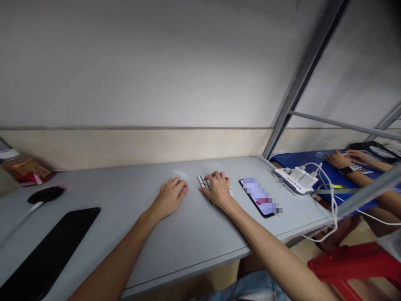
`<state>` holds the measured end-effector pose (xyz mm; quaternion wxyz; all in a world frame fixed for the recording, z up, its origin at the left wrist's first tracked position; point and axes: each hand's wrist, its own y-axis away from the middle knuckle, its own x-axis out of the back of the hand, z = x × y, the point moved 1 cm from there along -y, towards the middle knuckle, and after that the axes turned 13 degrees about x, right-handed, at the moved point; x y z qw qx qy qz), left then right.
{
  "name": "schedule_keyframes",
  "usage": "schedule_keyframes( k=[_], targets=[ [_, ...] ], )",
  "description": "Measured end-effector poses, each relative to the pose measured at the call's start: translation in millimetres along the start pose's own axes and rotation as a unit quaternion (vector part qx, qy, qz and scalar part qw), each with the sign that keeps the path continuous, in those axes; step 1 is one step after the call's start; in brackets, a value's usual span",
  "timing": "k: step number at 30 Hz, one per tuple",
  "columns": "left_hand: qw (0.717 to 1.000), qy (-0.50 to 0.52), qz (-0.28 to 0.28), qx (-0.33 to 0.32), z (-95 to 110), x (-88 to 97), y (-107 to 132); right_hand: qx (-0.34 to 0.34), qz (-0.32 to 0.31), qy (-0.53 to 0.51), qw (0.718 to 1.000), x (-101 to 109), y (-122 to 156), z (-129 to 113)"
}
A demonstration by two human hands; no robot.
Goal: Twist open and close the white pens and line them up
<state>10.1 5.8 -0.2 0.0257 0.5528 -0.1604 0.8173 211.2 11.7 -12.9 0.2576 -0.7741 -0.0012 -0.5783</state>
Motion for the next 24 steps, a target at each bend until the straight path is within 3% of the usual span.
schedule_keyframes(
  k=[8,14,19,24],
  targets=[
    [1.0,0.008,0.007,-0.007,-4,-3.5,-1,-0.002,-0.002,-0.016,1.0,6,1,1],
    [1.0,-0.007,-0.001,-0.004,-3,-1.9,-1,-0.081,0.002,-0.017,0.997,20,0,12],
    [1.0,-0.009,-0.006,-0.003,-2,-1.9,-1,-0.165,-0.041,-0.037,0.985,30,0,23],
    [1.0,-0.01,-0.004,-0.001,0,-0.6,-1,-0.181,-0.107,-0.044,0.977,30,-2,8]
  ],
)
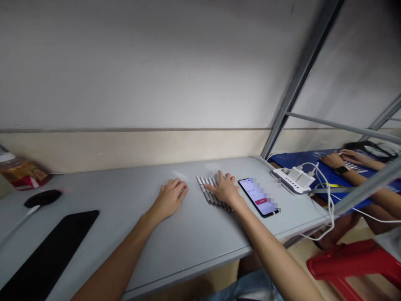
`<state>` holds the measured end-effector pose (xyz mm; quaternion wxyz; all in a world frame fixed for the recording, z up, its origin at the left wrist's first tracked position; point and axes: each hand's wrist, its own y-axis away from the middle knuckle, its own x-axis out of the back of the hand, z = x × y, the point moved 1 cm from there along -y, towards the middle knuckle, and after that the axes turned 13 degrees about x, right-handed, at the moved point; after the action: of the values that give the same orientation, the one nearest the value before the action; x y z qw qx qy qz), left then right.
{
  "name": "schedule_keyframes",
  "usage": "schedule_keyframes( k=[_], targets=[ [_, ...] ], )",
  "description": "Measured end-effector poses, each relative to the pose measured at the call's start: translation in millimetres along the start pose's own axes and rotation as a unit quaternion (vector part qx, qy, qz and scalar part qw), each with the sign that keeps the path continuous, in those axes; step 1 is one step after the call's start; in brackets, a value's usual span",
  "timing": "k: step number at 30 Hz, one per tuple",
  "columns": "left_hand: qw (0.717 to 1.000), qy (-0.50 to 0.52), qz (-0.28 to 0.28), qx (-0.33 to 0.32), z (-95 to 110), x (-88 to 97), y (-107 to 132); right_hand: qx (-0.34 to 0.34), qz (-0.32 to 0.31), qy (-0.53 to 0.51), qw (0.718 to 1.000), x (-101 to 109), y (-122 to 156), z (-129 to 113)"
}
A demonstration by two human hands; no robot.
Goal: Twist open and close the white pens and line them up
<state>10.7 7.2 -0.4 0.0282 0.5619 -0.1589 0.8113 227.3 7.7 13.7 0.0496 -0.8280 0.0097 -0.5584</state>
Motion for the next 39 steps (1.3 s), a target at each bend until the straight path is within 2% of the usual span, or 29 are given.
schedule_keyframes(
  k=[3,5,8,11,16,21,25,28,31,33,35,37,39],
  targets=[
    [1.0,0.008,0.007,0.0,0,0.7,0,-0.005,-0.04,0.03,0.999,-8,-1,-15],
    [1.0,0.015,0.016,-0.002,-1,0.3,-1,0.007,-0.045,0.055,0.997,-14,-3,-21],
    [0.999,0.028,0.028,-0.005,-4,-1.5,-3,0.082,-0.024,0.063,0.994,-20,-7,-23],
    [0.999,0.033,0.04,-0.008,-6,-3.0,-4,0.159,-0.017,0.019,0.987,-22,-9,-21],
    [0.997,0.031,0.068,-0.002,-10,-0.6,-7,0.214,0.0,0.013,0.977,-25,-4,-27],
    [0.991,0.063,0.116,0.011,-19,3.5,-12,0.232,-0.021,0.047,0.971,-30,4,-44],
    [0.986,0.111,0.121,0.024,-23,2.8,-13,0.213,-0.04,0.052,0.975,-26,6,-50],
    [0.985,0.129,0.117,0.022,-21,1.7,-13,0.19,-0.021,-0.004,0.981,-18,2,-46],
    [0.983,0.149,0.111,0.011,-13,1.2,-11,0.188,0.031,-0.165,0.968,-10,-7,-45],
    [0.979,0.183,0.095,0.004,-4,0.9,-9,0.183,0.056,-0.315,0.93,-7,-16,-48],
    [0.951,0.309,0.025,0.015,4,-0.7,-6,0.178,0.096,-0.423,0.883,-8,-26,-55],
    [0.902,0.427,-0.064,0.022,10,-4.0,-5,0.185,0.121,-0.484,0.847,-11,-33,-62],
    [0.842,0.519,-0.139,0.042,13,-9.0,-5,0.198,0.137,-0.502,0.831,-16,-37,-68]
  ],
)
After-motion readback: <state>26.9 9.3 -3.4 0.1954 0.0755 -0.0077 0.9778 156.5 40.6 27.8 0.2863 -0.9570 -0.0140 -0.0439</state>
